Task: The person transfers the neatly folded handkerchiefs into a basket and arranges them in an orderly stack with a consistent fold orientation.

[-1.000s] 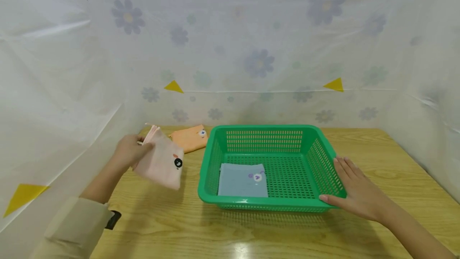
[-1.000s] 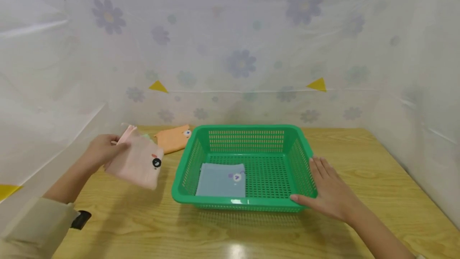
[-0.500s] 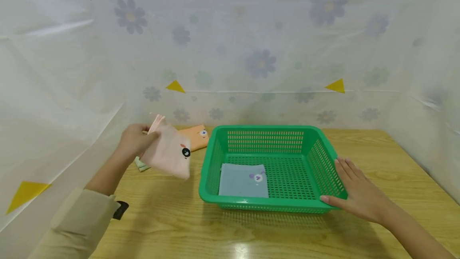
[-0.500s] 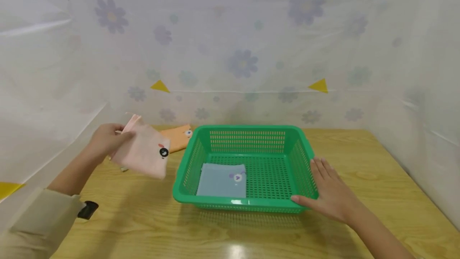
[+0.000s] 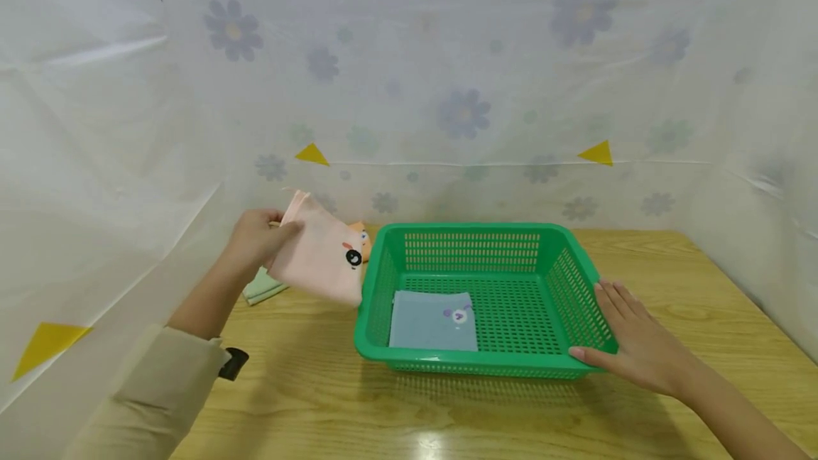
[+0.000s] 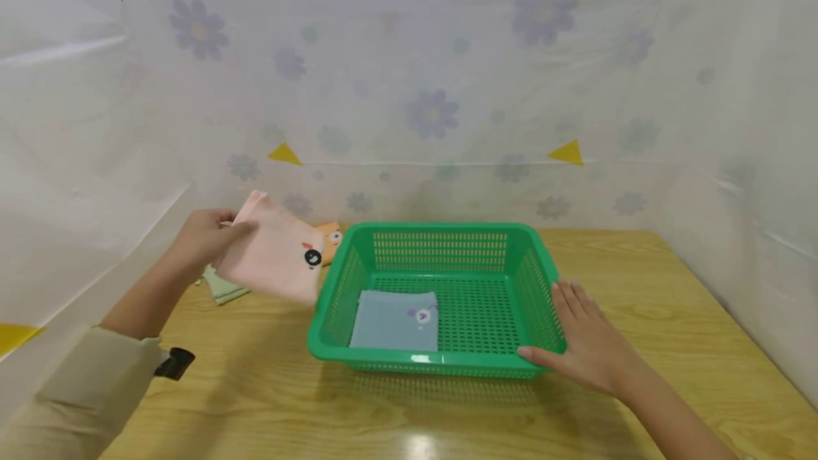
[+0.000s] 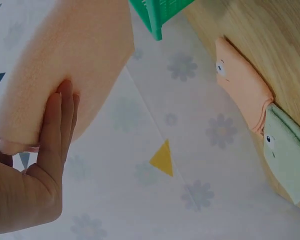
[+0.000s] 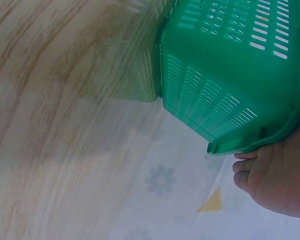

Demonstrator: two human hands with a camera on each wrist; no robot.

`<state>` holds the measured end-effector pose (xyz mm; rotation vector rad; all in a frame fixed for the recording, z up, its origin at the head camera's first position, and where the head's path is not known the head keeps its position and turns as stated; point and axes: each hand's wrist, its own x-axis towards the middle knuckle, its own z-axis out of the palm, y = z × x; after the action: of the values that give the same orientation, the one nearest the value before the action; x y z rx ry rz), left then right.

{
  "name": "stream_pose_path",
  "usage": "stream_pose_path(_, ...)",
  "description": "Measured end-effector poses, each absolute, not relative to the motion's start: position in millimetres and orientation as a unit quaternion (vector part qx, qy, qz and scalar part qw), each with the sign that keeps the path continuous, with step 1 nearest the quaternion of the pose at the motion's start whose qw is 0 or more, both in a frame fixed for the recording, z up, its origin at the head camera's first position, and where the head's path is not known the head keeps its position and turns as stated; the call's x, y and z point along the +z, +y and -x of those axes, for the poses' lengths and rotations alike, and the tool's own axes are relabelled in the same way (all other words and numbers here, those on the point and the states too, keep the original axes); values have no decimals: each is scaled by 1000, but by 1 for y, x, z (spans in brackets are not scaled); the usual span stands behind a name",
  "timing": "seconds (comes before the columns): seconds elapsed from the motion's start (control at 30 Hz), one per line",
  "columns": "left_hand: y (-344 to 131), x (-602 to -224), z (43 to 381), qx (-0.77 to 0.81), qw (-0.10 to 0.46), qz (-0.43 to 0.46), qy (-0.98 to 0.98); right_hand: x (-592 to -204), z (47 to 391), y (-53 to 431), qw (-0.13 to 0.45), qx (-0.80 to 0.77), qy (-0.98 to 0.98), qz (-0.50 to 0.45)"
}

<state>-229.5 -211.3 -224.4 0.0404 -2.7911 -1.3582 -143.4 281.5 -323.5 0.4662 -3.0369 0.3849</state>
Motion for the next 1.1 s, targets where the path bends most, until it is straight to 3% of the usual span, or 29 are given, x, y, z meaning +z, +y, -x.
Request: stream_pose_path(1.1, -162, -249, 232, -578, -71, -17, -813, -325, 143, 281, 26, 141, -979, -148)
